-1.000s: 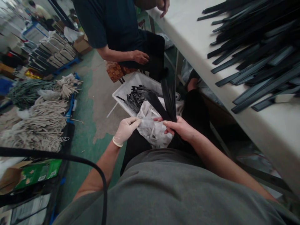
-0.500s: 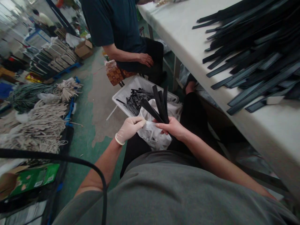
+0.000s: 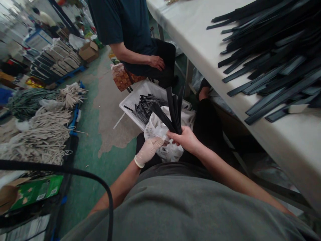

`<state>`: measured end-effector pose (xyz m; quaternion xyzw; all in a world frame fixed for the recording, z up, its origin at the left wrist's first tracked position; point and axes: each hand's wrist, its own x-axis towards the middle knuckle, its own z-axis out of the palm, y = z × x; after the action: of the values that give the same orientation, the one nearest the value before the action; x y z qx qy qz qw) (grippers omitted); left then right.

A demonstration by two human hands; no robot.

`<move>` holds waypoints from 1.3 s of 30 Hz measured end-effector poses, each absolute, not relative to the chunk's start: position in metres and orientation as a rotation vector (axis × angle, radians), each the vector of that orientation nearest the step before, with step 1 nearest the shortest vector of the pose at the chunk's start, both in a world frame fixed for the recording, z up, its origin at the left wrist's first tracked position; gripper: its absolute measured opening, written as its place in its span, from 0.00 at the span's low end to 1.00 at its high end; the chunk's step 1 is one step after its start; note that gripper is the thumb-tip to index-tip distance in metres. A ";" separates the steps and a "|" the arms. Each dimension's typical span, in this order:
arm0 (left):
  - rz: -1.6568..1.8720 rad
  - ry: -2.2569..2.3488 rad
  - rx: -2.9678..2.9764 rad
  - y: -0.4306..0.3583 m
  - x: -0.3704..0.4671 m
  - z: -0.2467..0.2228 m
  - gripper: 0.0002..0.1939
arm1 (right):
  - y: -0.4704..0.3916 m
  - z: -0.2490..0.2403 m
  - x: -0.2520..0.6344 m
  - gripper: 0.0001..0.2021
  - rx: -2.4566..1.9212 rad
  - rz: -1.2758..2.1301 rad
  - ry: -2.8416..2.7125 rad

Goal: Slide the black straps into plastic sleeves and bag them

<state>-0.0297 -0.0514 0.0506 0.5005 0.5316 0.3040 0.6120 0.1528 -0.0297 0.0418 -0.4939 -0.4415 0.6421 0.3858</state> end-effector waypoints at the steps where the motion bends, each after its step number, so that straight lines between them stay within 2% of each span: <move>1: 0.763 1.249 1.096 -0.054 -0.023 0.046 0.26 | -0.031 0.040 0.152 0.13 -1.263 1.618 -1.152; 7: 0.986 1.314 0.887 -0.046 -0.018 0.042 0.20 | -0.041 0.043 0.154 0.17 -1.223 1.687 -1.189; 12: 1.255 1.306 0.769 -0.025 -0.046 0.060 0.17 | -0.054 0.050 0.167 0.27 -1.131 1.827 -1.238; 17: 1.367 1.232 0.500 -0.015 -0.052 0.063 0.17 | -0.067 0.048 0.180 0.22 -1.132 1.874 -1.201; 23: 1.317 1.242 0.209 -0.010 -0.049 0.051 0.14 | -0.078 0.055 0.192 0.26 -1.043 1.985 -1.398; 39: 0.997 1.275 0.365 -0.007 -0.064 0.059 0.18 | -0.076 0.050 0.190 0.24 -1.060 2.010 -1.534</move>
<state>-0.0640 -0.0074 0.0591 0.1622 0.5669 0.4434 0.6751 0.1900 -0.0760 0.0499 -0.3789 -0.5483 0.7185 0.1990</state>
